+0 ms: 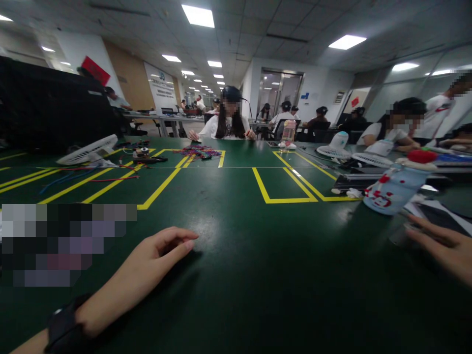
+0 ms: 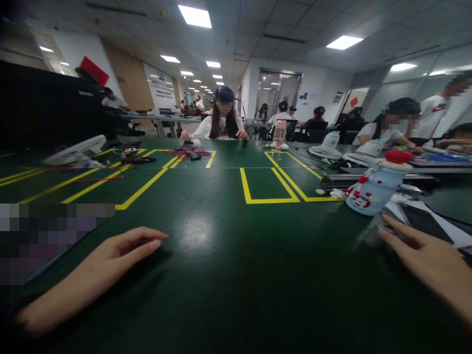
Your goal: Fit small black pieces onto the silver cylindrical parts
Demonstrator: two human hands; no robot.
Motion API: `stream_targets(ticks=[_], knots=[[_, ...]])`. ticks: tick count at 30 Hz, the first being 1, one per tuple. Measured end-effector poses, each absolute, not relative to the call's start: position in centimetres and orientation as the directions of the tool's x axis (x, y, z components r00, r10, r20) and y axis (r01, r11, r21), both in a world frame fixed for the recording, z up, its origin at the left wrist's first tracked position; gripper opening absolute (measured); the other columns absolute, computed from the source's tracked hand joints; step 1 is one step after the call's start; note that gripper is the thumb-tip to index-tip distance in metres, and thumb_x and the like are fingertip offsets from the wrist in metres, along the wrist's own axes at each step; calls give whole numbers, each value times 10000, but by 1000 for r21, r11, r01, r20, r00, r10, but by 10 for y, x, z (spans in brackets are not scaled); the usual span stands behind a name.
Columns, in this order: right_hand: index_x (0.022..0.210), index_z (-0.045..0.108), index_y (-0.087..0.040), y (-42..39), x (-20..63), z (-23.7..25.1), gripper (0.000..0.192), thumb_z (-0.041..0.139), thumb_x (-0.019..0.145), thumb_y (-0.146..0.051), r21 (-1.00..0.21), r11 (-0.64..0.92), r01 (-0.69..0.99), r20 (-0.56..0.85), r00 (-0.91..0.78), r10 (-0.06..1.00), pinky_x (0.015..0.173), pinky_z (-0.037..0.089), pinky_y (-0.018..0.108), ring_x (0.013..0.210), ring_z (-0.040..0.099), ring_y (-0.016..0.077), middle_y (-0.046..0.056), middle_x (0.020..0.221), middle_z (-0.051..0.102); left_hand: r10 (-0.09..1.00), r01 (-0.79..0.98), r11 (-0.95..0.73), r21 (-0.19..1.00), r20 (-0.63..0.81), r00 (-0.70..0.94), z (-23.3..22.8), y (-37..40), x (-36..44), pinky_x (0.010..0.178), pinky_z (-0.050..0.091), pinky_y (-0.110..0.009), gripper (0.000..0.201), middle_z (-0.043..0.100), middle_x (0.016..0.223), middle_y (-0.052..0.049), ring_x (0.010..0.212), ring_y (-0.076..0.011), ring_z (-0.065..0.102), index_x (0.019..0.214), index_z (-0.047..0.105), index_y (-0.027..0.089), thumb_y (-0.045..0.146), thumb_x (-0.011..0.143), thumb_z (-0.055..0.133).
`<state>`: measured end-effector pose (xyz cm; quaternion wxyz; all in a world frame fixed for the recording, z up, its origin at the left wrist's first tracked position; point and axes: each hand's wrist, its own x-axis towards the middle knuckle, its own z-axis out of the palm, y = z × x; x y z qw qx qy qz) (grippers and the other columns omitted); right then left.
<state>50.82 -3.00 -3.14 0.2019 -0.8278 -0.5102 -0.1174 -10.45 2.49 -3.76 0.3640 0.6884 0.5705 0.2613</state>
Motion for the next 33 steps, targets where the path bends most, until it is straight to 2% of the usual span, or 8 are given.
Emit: stream_targets(ticks=[4,6,8,12,15,20,25,33], knots=[[1295,544,-235,-24,422,-7,691,501,767,-678,-308,-424,852,203,494,845,622,467,362,665,612,208,146,956,659,976,604,-88,792,-52,210,-36,24,-101,826,466,-364,366,688,1033,-19,987,-254,622,1079,632,282,539,835,539],[1318,513,-260,-18,364,-2,628,489,808,-626,-386,-199,901,258,312,914,742,496,357,826,626,207,97,1040,647,978,615,-92,783,-46,206,-36,23,-100,828,468,-370,373,686,1036,-24,982,-255,624,1086,631,281,540,837,534],[1317,504,-267,-12,304,-3,571,531,820,-547,-424,168,890,343,-14,939,914,468,358,1043,576,203,59,1203,583,979,630,-95,771,-43,200,-36,22,-99,817,473,-375,384,683,1036,-32,967,-258,628,1088,633,274,544,832,536],[1313,493,-270,-2,212,-15,468,536,862,-385,-525,540,657,344,-417,842,985,437,310,1097,540,142,25,1218,568,981,653,-126,747,-7,196,-35,22,-100,816,472,-384,384,678,1040,-46,954,-264,627,1071,650,257,533,824,550],[1307,492,-264,1,187,-25,465,552,850,-323,-590,573,569,338,-470,815,973,443,306,1086,538,134,32,1202,569,984,645,-101,758,-18,176,-32,25,-98,823,469,-387,371,694,1010,-43,952,-273,629,1042,669,253,525,812,566],[1357,354,-243,4,190,-39,729,696,725,-370,-710,444,547,289,-349,891,954,444,347,1049,560,156,40,1152,587,977,627,-177,759,59,206,-15,25,-60,718,483,-345,378,689,955,-34,820,-228,633,1114,643,262,505,854,517],[1188,447,-226,8,190,-40,509,683,746,-317,-782,408,471,242,-373,896,892,456,289,1007,566,127,16,1124,587,863,476,-429,768,192,468,1,22,-4,677,468,-285,241,662,982,-26,827,-178,607,1006,712,262,381,857,566],[1117,532,-242,7,193,-32,377,630,754,-230,-713,499,492,300,-429,852,825,447,249,926,555,106,-15,1049,595,916,440,-365,821,232,327,-5,28,-18,786,476,-341,197,633,958,-23,875,-203,600,907,742,276,409,823,623]])
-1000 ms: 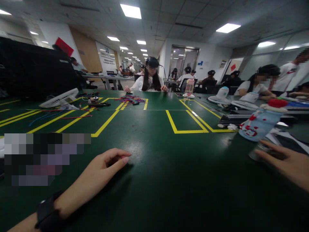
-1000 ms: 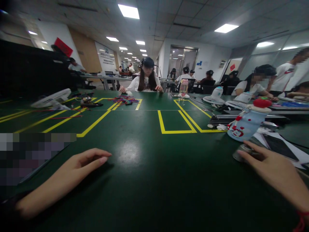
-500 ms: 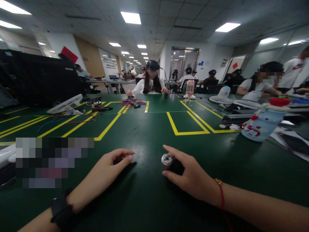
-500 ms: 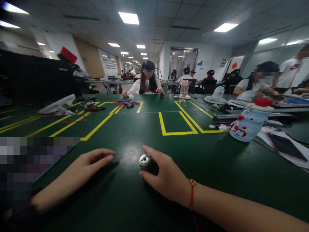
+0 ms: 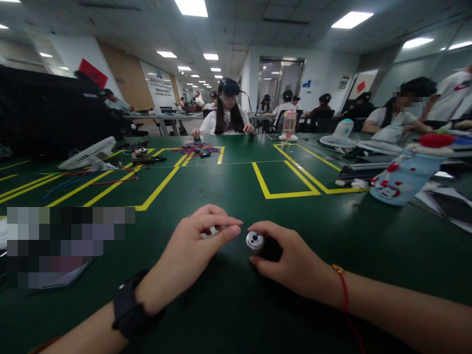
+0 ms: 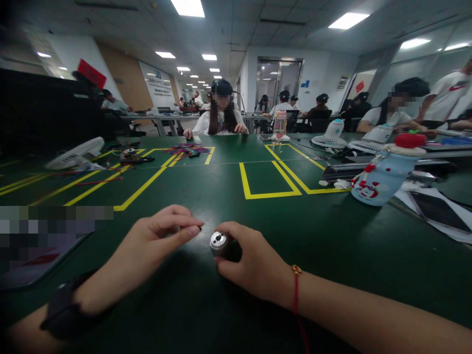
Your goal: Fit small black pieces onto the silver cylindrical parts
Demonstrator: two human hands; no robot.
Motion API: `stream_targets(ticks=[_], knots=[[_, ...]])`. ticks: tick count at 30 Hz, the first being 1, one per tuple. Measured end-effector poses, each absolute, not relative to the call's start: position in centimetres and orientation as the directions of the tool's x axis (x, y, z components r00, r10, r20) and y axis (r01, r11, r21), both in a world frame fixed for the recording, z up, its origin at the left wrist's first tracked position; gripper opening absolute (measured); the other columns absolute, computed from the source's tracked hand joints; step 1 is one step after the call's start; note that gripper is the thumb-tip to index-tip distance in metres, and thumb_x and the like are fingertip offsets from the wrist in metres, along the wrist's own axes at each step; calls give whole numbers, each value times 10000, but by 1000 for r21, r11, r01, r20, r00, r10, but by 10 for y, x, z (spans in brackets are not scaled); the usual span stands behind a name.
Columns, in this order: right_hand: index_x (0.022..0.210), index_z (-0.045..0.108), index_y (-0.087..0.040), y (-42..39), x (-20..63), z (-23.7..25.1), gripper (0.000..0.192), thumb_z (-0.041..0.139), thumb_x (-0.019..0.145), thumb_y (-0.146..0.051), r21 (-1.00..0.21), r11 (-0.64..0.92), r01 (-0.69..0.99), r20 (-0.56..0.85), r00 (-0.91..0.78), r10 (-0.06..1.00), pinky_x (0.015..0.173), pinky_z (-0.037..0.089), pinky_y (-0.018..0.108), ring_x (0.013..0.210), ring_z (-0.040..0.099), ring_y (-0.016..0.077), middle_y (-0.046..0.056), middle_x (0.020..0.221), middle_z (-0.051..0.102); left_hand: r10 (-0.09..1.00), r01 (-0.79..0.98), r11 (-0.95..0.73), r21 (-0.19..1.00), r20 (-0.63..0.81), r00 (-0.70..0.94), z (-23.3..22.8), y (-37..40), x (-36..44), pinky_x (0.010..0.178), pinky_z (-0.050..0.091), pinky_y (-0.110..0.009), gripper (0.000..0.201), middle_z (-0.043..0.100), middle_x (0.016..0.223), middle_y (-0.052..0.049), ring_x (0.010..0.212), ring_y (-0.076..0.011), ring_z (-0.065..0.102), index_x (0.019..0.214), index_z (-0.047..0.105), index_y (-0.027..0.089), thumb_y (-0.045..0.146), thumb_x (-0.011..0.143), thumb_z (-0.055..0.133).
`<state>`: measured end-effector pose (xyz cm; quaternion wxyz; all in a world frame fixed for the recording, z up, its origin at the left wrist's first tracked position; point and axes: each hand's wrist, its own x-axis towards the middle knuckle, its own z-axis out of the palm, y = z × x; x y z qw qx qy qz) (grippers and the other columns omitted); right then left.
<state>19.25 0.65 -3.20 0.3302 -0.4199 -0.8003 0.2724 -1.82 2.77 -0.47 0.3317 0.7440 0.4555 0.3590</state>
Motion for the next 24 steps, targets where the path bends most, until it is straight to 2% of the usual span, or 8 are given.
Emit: stream_targets(ticks=[5,8,10,14,17,20,24], knots=[[1115,525,-229,6,193,-35,380,614,746,-219,-704,505,498,311,-423,851,792,455,244,900,556,107,-5,1030,596,854,560,-465,686,180,489,-31,35,-22,913,403,-396,152,616,1077,-8,1031,-235,543,927,748,362,374,819,643],[1245,463,-247,5,192,-39,531,637,743,-256,-681,518,518,330,-414,848,886,450,267,1008,545,122,13,1154,565,827,593,-507,626,161,538,-38,36,-19,925,390,-415,161,625,1112,-13,1057,-254,527,939,748,366,370,818,641],[1293,436,-271,5,192,-40,592,653,742,-280,-669,537,514,340,-431,836,964,425,279,1088,523,126,8,1225,538,823,583,-503,638,148,548,-35,35,-20,936,393,-417,211,629,1121,-19,1063,-257,528,1006,728,358,362,812,645],[1230,494,-277,8,213,-35,471,628,781,-320,-634,506,585,324,-392,861,957,446,285,1072,545,128,5,1193,561,881,559,-389,733,117,459,-21,32,-41,919,436,-395,391,602,1190,-32,1070,-253,550,1194,622,337,418,811,623],[1248,468,-255,10,261,-31,495,608,795,-399,-543,399,739,359,-225,906,904,478,312,1031,573,161,38,1179,566,943,583,-237,777,40,330,-19,32,-71,843,482,-374,410,622,1177,-33,1001,-246,601,1219,589,327,477,837,569],[1225,487,-241,7,336,-32,521,611,773,-468,-369,222,902,439,-41,897,790,506,321,937,612,209,74,1128,586,978,549,-104,829,-13,207,-24,32,-94,807,499,-359,427,670,1108,-36,971,-252,629,1186,606,290,509,821,578],[1161,514,-272,-9,438,-41,463,605,765,-495,-179,-48,983,482,130,867,579,479,288,747,636,225,110,1017,621,996,516,-56,855,9,93,-30,29,-99,816,487,-347,415,700,1026,-36,956,-253,635,1129,638,256,525,821,569]])
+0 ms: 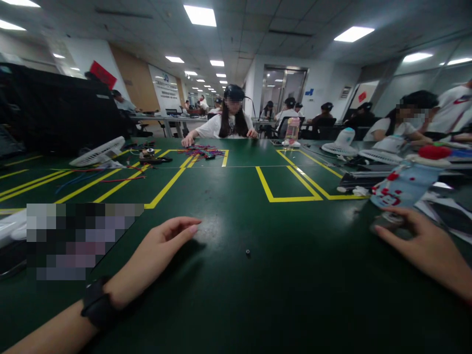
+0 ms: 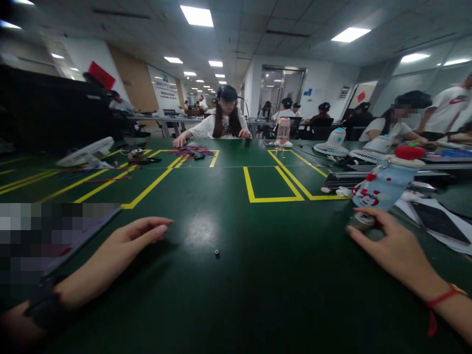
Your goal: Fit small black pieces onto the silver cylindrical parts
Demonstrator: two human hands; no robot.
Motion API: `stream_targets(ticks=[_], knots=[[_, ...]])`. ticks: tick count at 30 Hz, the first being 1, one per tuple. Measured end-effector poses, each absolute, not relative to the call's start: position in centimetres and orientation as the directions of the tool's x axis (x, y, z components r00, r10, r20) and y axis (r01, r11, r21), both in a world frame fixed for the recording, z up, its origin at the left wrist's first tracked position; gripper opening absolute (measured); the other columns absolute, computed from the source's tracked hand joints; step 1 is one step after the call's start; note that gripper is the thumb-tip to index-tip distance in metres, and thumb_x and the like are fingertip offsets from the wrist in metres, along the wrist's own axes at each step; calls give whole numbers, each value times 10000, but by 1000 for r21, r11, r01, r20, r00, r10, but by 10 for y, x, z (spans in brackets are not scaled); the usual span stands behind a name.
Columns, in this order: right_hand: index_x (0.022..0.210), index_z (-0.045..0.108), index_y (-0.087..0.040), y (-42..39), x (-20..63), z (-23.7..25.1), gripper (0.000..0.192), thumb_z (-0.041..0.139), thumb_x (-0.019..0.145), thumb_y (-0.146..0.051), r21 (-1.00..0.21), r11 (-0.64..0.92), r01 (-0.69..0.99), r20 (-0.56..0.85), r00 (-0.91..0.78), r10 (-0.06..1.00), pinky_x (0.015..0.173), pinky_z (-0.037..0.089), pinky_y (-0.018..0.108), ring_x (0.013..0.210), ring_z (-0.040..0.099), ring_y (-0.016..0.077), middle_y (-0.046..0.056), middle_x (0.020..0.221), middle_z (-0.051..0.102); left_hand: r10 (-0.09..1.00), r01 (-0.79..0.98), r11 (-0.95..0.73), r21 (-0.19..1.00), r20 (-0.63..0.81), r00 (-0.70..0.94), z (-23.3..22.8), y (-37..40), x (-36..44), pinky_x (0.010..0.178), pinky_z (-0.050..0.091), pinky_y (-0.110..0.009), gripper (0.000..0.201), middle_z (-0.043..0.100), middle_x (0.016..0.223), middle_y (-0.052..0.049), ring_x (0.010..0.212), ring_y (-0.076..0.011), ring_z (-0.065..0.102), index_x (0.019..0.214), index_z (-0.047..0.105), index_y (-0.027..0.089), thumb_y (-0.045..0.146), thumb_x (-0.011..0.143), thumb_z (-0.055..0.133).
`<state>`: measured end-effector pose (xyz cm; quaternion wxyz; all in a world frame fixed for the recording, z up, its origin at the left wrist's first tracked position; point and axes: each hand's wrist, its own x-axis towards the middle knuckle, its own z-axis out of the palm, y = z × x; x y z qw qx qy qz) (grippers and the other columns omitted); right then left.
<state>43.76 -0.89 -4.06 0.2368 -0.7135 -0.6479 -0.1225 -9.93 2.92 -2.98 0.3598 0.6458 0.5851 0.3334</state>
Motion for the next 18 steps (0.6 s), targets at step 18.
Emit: stream_targets(ticks=[18], knots=[[957,667,-245,23,176,-30,201,516,893,-362,-323,696,641,283,-637,717,825,404,323,932,491,152,33,977,595,996,580,-55,813,6,86,-24,29,-88,790,455,-316,337,713,964,-7,902,-231,636,1016,678,259,511,822,569]])
